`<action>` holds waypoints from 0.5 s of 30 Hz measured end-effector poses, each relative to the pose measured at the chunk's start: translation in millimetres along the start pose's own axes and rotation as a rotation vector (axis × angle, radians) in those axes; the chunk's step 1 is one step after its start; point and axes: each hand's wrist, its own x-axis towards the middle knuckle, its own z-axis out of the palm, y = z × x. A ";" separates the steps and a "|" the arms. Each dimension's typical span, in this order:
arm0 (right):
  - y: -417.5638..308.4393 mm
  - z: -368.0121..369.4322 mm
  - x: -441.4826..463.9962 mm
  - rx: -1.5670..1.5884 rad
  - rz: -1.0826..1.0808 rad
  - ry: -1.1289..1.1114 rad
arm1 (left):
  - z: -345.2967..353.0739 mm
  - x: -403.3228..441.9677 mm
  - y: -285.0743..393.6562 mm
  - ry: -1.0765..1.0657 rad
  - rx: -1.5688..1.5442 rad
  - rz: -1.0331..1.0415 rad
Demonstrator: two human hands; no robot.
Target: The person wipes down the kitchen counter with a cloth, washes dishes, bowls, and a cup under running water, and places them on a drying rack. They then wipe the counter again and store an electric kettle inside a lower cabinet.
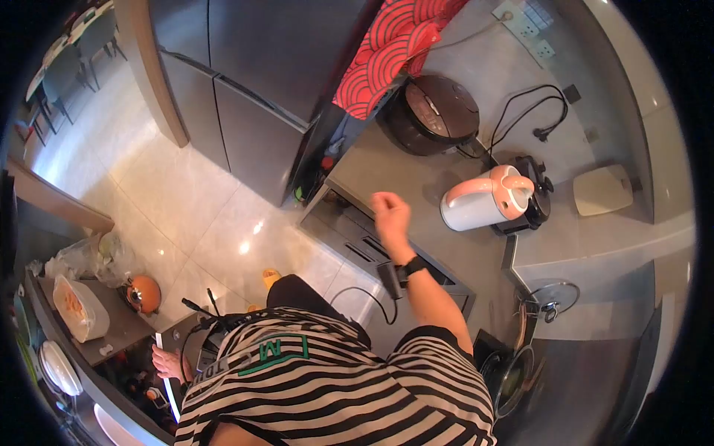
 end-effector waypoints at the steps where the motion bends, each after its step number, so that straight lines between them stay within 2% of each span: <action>1: -2.6 -13.5 5.1 0.150 0.085 0.110 | -4.6 5.0 5.5 0.000 -0.003 0.010; 3: 10.0 -44.2 35.7 0.259 0.088 0.264 | -6.0 14.4 12.1 0.025 -0.004 0.016; 5: 12.5 -76.7 63.6 0.359 0.248 0.498 | -8.6 20.3 19.9 0.032 -0.003 0.028; 8: 13.6 -118.5 99.7 0.497 0.274 0.557 | -12.8 25.1 23.4 0.032 -0.021 0.037; 11: 2.7 -137.2 129.5 0.582 0.411 0.641 | -10.7 28.5 32.8 0.012 -0.025 0.053; 12: 12.6 -142.7 145.3 0.643 0.479 0.572 | -7.7 31.3 31.1 0.019 -0.029 0.057; 15: 6.6 -136.1 149.4 0.738 0.415 0.541 | -0.4 36.8 27.4 0.017 -0.034 0.064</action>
